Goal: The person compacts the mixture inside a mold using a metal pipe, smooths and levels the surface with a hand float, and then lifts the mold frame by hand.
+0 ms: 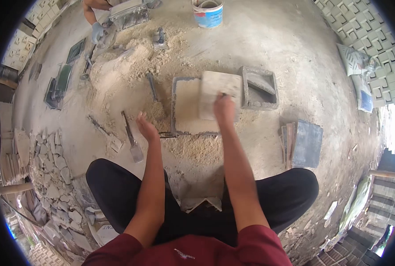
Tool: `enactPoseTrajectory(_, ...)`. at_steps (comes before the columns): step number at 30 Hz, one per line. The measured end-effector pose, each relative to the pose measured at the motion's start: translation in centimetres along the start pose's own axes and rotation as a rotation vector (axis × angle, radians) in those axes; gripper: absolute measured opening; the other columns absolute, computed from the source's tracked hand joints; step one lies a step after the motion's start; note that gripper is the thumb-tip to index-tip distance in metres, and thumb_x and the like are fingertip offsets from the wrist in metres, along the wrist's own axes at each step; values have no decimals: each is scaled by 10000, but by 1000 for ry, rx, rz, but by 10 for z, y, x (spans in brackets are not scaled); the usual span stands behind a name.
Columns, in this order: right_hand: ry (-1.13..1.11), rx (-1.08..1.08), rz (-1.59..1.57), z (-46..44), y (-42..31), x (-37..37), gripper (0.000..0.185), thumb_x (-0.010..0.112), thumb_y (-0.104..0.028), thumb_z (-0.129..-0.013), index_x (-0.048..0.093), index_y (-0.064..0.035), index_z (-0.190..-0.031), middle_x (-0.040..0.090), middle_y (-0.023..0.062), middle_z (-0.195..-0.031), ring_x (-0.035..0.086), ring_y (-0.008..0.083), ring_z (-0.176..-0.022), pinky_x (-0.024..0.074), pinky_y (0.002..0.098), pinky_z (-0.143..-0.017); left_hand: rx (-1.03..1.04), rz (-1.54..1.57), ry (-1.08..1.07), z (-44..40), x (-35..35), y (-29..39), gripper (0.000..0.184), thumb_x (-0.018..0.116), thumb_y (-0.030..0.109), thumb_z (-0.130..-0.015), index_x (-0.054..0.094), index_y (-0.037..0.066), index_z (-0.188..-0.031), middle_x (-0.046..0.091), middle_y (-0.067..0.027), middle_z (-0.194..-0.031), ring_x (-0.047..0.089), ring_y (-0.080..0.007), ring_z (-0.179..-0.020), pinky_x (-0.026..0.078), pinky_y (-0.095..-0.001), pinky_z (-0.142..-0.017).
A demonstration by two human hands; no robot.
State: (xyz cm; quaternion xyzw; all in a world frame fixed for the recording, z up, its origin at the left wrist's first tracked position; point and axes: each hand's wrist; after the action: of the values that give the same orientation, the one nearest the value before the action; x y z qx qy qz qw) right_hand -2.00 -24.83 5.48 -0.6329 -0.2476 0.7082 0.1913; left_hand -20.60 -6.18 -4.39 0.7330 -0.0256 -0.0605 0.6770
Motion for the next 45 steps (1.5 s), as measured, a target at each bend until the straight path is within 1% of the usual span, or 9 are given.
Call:
enactPoseTrajectory(6,135,311,-140,-19,80,-41,617,394,-474,-950,652,61,-786,653,239,-725,639,423,-743,494,497,-699,-190,100,-307,21,27,13,505,344,356,-999,487,-60,-1247,530,-178,-1248,485,-276,-1174,340,-358,-1024)
enactPoseTrajectory(11,-200,18,-82,31,6,-17,542,380,-435,-977,599,36,-823,631,263,-762,631,405,-750,471,509,-666,-435,232,-424,48,39,-5,668,267,494,-1000,409,-56,-1352,453,-195,-1370,398,-271,-1299,285,-351,-1080)
enactPoseTrajectory(14,-117,-207,-89,89,-10,32,501,466,-467,-939,574,15,-855,618,269,-699,617,431,-673,472,523,-628,-198,131,-203,24,30,-68,619,292,453,-998,438,-57,-1317,472,-191,-1339,438,-275,-1247,318,-365,-1049)
enactPoseTrajectory(16,-153,-244,-86,108,-8,39,492,497,-464,-921,563,18,-850,617,297,-738,602,480,-730,463,547,-653,-524,371,184,4,3,-11,524,338,372,-970,495,-50,-1238,501,-192,-1286,485,-285,-1173,352,-389,-1007)
enactPoseTrajectory(18,-231,-132,-56,110,7,22,487,499,-458,-920,557,21,-849,607,319,-753,593,498,-759,461,551,-678,-551,285,297,3,-5,17,443,383,291,-922,522,-49,-1170,539,-208,-1211,527,-320,-1092,385,-402,-962)
enactPoseTrajectory(29,345,527,-116,64,212,-75,703,465,-599,-883,655,78,-915,656,274,-896,621,436,-898,474,499,-783,-398,-497,-224,51,-56,-12,440,536,299,-842,564,-39,-1123,555,-243,-1192,530,-357,-1133,426,-464,-919)
enactPoseTrajectory(36,40,490,-251,98,250,-54,547,494,-474,-920,647,51,-885,662,244,-884,642,383,-901,490,464,-771,-378,-831,-26,68,-60,51,469,604,311,-829,506,45,-1203,470,-176,-1294,504,-344,-1167,413,-514,-936)
enactPoseTrajectory(42,351,409,211,93,188,-45,512,590,-428,-861,526,19,-1104,562,257,-1164,551,374,-1089,443,477,-894,58,-732,-615,38,-45,16,594,612,350,-828,434,40,-1303,447,-198,-1339,417,-353,-1252,360,-492,-999)
enactPoseTrajectory(45,294,205,-31,81,147,-33,587,589,-418,-857,472,33,-1214,554,277,-1121,556,410,-1026,439,449,-897,136,-937,-966,62,-32,6,721,620,404,-817,379,-7,-1358,415,-228,-1380,388,-358,-1287,315,-457,-1047)
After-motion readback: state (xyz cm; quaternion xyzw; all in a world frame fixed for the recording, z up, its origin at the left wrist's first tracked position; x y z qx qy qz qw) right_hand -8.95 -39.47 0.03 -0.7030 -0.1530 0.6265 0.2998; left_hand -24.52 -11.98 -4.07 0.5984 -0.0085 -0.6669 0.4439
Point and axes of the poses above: each hand's wrist, its own z-axis away from the middle knuckle, its own x-axis out of the palm, y = z × x
